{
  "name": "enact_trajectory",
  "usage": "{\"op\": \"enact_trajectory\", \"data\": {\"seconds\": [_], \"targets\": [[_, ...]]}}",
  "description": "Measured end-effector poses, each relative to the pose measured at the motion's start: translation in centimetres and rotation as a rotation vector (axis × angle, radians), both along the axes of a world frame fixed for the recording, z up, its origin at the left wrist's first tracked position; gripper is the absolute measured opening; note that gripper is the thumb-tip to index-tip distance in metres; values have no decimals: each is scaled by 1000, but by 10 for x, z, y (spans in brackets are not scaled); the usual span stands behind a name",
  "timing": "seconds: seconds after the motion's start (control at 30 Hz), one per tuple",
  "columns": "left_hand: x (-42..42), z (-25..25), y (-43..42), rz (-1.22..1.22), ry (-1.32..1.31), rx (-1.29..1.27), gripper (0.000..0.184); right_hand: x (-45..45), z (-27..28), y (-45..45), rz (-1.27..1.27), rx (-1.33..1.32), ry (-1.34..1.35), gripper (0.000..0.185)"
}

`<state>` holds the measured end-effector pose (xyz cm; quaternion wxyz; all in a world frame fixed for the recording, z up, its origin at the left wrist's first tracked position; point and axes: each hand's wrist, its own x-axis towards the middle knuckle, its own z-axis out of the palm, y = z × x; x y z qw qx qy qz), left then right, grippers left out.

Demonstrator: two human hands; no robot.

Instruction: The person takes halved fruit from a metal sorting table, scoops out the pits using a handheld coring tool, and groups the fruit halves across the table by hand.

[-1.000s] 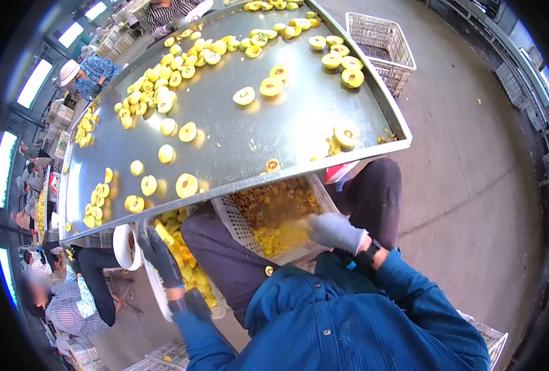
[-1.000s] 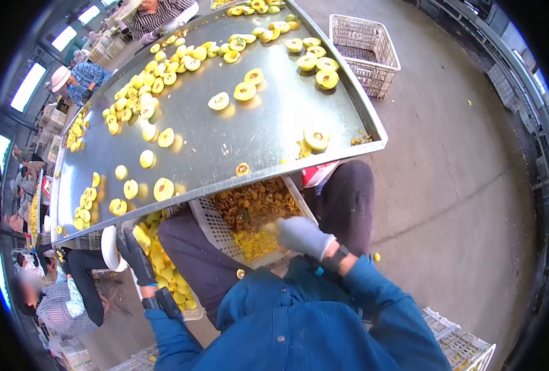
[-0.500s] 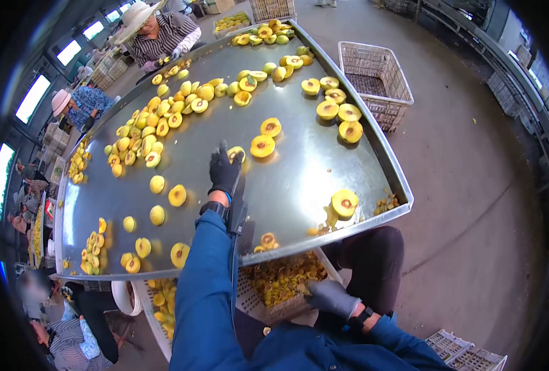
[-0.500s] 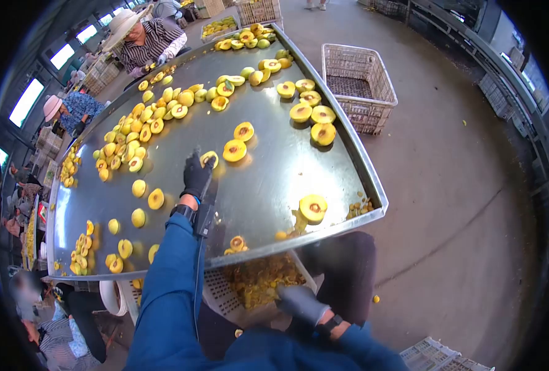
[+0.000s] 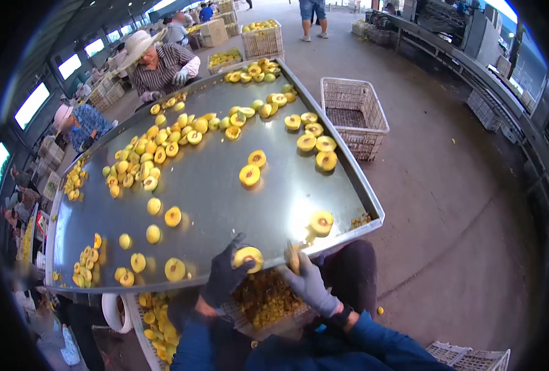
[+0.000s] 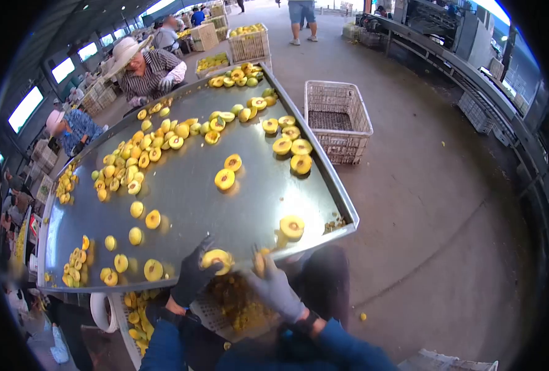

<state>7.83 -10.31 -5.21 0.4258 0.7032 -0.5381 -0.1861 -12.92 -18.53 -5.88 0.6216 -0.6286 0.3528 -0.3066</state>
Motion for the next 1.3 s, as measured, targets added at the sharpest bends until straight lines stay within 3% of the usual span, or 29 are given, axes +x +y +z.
{"op": "enact_trajectory", "data": {"seconds": [0.03,0.1,0.13,0.2,0.3,0.33,0.37,0.47,0.6,0.77,1.03,1.3], "targets": [[-21,11,11,-12,-12,-51,60,11,-28,6,-38,17,-150,31],[-53,5,40,31,-55,-127,56,9,1,17,120,339,-106,34],[-71,3,46,145,500,-190,56,5,7,23,188,502,-124,33],[-95,-4,54,306,648,-438,55,4,7,44,268,403,-118,30],[-107,-6,64,429,1084,-656,56,8,-4,76,254,203,-103,25],[-105,-5,69,429,1086,-658,56,8,-10,81,256,97,-24,24],[-102,-5,76,427,1090,-655,57,0,4,82,291,-192,167,22],[-104,1,84,415,991,-656,58,-9,20,88,380,-723,355,23],[-109,29,84,433,621,-448,67,-17,28,86,407,-965,288,20],[-111,27,87,385,860,-469,69,-19,33,88,514,-939,482,16],[-121,61,88,438,628,-324,63,-17,23,91,567,-896,489,18],[-113,33,83,435,594,-359,60,-20,20,76,687,-738,401,20]]}}
